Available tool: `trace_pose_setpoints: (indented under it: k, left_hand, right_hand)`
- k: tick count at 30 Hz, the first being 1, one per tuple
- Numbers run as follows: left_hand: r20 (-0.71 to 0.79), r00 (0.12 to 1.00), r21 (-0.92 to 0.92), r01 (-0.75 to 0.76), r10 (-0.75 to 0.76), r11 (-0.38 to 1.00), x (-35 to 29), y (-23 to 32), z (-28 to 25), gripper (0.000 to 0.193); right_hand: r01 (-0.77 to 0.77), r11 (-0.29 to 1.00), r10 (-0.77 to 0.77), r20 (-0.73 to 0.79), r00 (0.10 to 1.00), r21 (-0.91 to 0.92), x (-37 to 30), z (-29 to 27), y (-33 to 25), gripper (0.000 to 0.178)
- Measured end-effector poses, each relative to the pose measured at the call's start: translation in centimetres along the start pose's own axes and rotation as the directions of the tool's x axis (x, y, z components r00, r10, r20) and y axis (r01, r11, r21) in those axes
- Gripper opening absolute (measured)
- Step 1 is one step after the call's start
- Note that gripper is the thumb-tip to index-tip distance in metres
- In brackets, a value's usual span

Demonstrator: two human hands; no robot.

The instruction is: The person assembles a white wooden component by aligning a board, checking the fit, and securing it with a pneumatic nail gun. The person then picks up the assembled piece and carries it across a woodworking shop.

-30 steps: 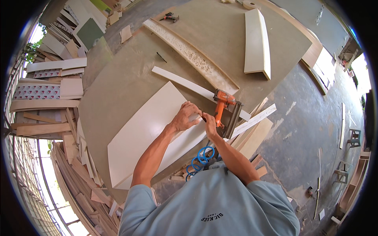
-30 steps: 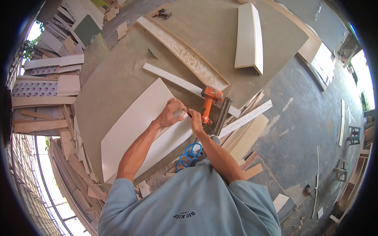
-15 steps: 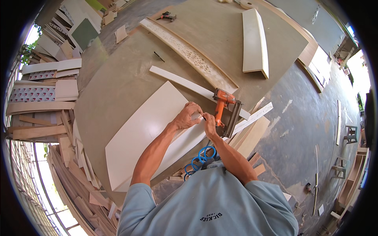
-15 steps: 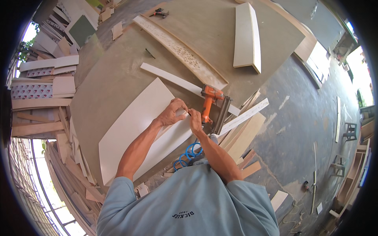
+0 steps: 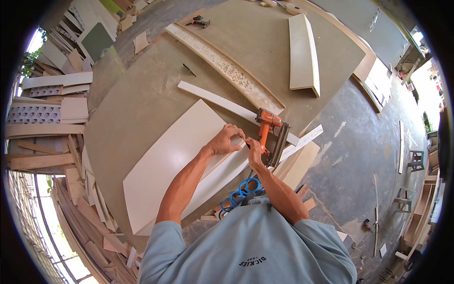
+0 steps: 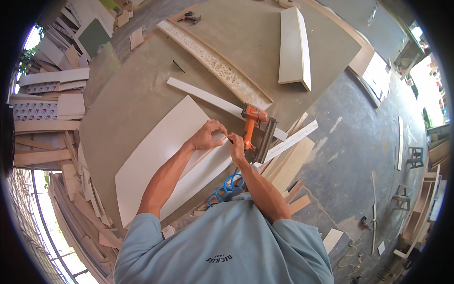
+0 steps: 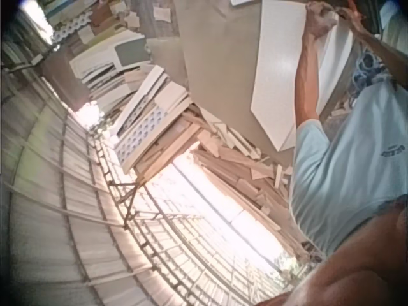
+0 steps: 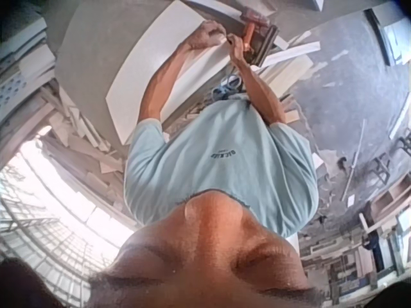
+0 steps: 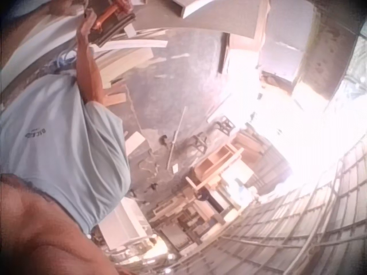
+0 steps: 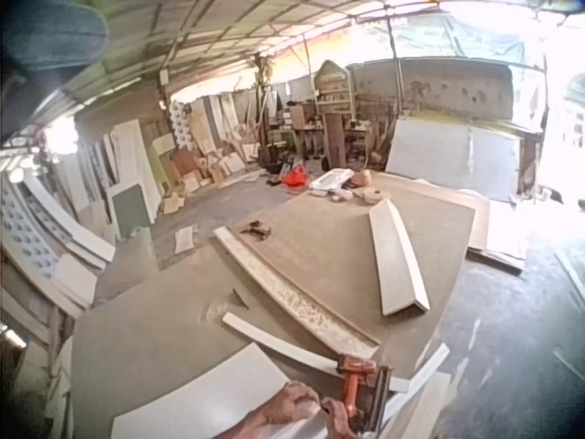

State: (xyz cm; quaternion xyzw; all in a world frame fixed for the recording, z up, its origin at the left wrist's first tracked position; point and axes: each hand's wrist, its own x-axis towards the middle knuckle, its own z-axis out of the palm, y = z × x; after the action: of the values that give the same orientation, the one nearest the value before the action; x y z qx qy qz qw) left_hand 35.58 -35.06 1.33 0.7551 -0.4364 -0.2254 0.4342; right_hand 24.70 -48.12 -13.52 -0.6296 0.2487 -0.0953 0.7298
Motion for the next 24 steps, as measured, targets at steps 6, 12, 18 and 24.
trace_pose_setpoints:
  k: [6,12,18,24]
  left_hand:
    - [0.036,0.998,-0.024,0.056,-0.055,0.998,0.0,-1.3,0.4,0.026]
    - [0.037,0.996,-0.018,0.081,-0.080,0.997,0.3,-0.6,0.6,0.028]
    - [0.035,0.996,-0.028,0.088,-0.087,0.996,0.5,-0.2,0.9,0.027]
    - [0.015,0.998,-0.019,0.059,-0.058,0.998,0.9,-0.2,1.1,0.028]
  right_hand:
    - [-0.021,0.992,0.029,-0.059,0.998,0.122,0.2,0.2,1.7,0.040]
    - [-0.005,0.993,0.003,0.018,1.000,0.117,1.8,-0.9,4.4,0.041]
    - [-0.077,0.981,0.064,0.076,0.995,0.181,2.4,-1.5,4.8,0.039]
    - [-0.019,0.989,0.009,0.072,0.997,0.149,1.4,-2.2,1.2,0.035]
